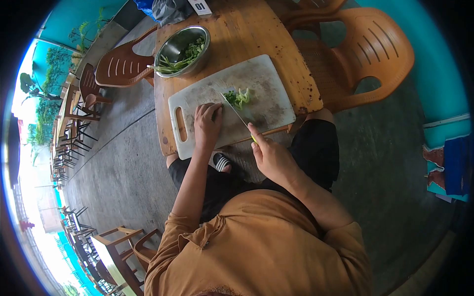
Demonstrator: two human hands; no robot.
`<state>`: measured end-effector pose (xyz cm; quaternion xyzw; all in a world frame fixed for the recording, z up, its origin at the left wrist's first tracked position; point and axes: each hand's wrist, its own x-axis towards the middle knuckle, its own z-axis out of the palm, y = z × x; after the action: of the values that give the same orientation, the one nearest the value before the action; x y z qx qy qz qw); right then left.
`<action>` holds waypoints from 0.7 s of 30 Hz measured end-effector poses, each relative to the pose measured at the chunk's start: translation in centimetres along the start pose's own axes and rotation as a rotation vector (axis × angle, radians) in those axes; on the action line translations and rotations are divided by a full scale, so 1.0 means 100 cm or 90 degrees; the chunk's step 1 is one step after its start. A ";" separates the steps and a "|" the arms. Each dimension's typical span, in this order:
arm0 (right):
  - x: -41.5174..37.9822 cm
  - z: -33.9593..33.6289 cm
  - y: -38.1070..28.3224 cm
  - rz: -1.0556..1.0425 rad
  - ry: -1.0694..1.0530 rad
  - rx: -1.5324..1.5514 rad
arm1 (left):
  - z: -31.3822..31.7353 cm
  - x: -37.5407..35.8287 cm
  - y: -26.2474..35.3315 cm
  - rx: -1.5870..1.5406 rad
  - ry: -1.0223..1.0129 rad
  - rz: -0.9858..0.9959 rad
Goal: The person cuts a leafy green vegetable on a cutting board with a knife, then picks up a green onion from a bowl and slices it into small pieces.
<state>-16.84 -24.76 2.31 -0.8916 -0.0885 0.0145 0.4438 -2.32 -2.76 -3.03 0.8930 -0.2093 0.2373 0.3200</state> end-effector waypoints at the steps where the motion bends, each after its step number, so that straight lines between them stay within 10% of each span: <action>1: 0.000 -0.001 -0.001 -0.003 0.004 0.008 | 0.001 0.001 0.000 -0.007 0.002 0.006; 21: -0.002 0.001 -0.002 -0.021 -0.029 0.003 | 0.003 -0.001 -0.008 0.001 0.008 0.001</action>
<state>-17.10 -24.57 2.42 -0.8884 -0.1131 0.0279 0.4441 -1.90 -2.42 -3.69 0.8916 -0.2075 0.2433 0.3206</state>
